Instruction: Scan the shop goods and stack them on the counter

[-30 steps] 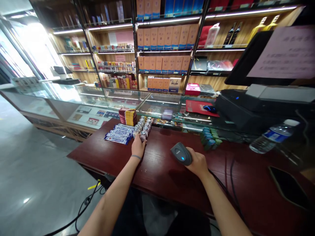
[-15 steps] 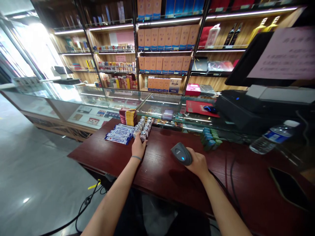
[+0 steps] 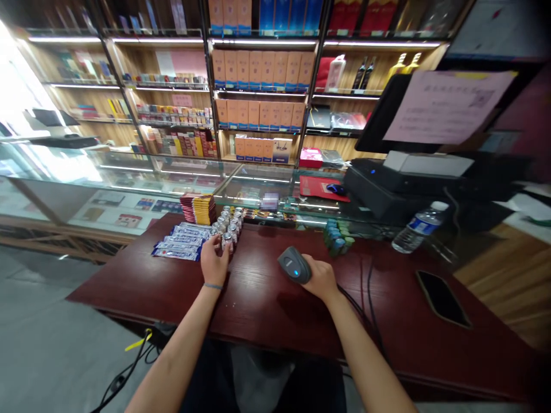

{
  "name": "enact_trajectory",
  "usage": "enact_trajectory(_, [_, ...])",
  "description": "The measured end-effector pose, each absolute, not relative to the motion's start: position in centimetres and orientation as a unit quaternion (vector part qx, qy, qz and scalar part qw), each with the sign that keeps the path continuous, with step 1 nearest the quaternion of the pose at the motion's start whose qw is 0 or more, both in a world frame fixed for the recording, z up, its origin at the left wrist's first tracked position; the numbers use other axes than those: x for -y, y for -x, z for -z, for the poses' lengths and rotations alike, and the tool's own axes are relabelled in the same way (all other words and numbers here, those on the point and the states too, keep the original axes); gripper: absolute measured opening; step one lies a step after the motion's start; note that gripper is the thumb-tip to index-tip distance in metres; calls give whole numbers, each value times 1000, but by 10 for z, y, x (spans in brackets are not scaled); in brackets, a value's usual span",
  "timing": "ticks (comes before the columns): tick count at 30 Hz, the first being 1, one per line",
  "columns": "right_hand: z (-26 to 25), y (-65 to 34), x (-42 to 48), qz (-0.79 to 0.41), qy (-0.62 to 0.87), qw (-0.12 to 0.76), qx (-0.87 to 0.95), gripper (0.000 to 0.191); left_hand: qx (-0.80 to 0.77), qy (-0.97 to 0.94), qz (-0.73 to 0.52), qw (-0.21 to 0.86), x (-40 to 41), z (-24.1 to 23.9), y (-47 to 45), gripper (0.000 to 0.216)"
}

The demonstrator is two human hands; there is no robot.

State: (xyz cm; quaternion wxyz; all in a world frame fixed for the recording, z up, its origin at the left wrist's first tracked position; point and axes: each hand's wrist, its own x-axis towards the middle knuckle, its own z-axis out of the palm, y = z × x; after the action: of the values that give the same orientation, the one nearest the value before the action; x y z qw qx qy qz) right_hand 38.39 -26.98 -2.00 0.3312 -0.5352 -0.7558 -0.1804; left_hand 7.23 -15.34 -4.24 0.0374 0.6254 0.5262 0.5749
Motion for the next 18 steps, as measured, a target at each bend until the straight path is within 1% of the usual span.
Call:
enact_trajectory(3, [15, -393, 272, 182, 550, 326, 747, 33, -487, -658, -573, 43, 158, 38, -85, 37])
enact_trajectory(7, [8, -414, 277, 203, 605, 336, 693, 32, -415, -720, -545, 111, 159, 32, -121, 32])
enact_trajectory(12, [6, -443, 285, 236, 677, 344, 606, 32, -338, -748, -525, 226, 159, 34, -196, 38])
enact_trajectory(18, [6, -477, 299, 239, 749, 359, 502, 29, -314, -715, -498, 378, 183, 57, -295, 46])
